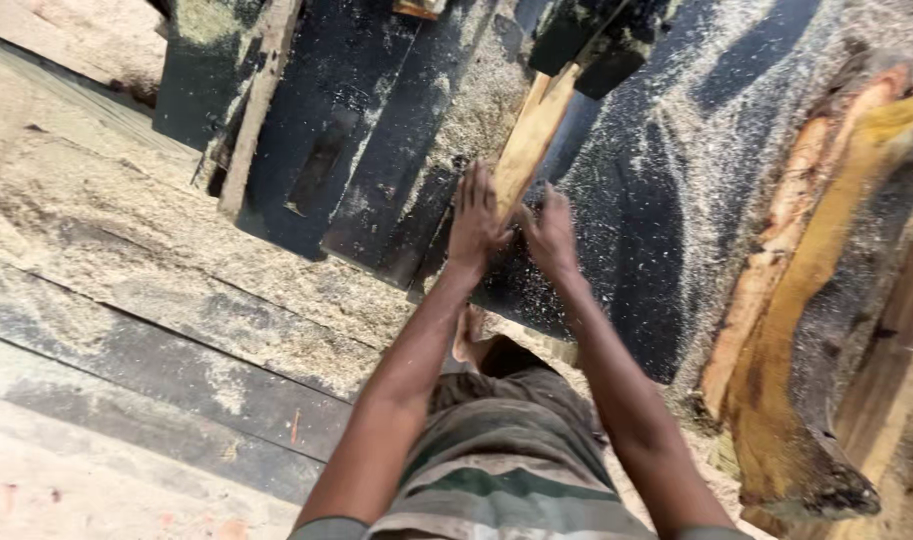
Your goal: The person is cutting pieces of wood using a large circular saw blade, feeding the wood into the blade by hand and setting the cut pieces aside.
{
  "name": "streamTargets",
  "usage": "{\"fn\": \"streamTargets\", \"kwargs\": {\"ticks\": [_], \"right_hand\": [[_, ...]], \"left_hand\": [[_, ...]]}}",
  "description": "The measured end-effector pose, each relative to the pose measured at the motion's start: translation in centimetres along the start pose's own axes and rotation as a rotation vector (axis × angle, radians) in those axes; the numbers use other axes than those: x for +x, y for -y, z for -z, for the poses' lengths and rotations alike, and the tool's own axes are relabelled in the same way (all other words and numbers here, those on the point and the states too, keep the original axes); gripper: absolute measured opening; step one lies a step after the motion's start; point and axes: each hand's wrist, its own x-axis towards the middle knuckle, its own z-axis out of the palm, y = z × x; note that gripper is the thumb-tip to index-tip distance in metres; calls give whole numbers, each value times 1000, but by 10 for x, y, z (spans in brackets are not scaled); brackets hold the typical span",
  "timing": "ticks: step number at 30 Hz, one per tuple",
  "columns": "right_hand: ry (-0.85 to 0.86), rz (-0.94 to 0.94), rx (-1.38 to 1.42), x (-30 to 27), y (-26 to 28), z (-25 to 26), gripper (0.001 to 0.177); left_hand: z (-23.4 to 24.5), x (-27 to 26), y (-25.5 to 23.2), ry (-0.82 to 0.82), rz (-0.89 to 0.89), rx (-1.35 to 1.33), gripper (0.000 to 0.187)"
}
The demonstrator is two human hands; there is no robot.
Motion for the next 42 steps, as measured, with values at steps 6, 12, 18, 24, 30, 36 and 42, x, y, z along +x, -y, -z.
{"fn": "streamTargets", "kwargs": {"ticks": [6, 12, 18, 24, 30, 36, 42], "right_hand": [[140, -380, 19, -116, -25, 84, 88], [121, -391, -65, -202, -71, 98, 90], [82, -284, -160, -193, -85, 84, 89], [11, -349, -191, -177, -89, 83, 92], [127, -569, -133, -164, -89, 83, 96], [131, -515, -199, -181, -50, 61, 99], [113, -563, -52, -243, 13, 25, 89]], "left_hand": [[1, 50, -18, 57, 83, 207, 141], [-5, 67, -17, -255, 199, 190, 133], [28, -89, -3, -148, 180, -7, 99], [41, -322, 46, -147, 540, -129, 83], [-7, -528, 157, 495, 1073, 32, 73], [-6, -551, 195, 701, 560, 19, 53], [47, -482, 190, 315, 777, -348, 61]]}}
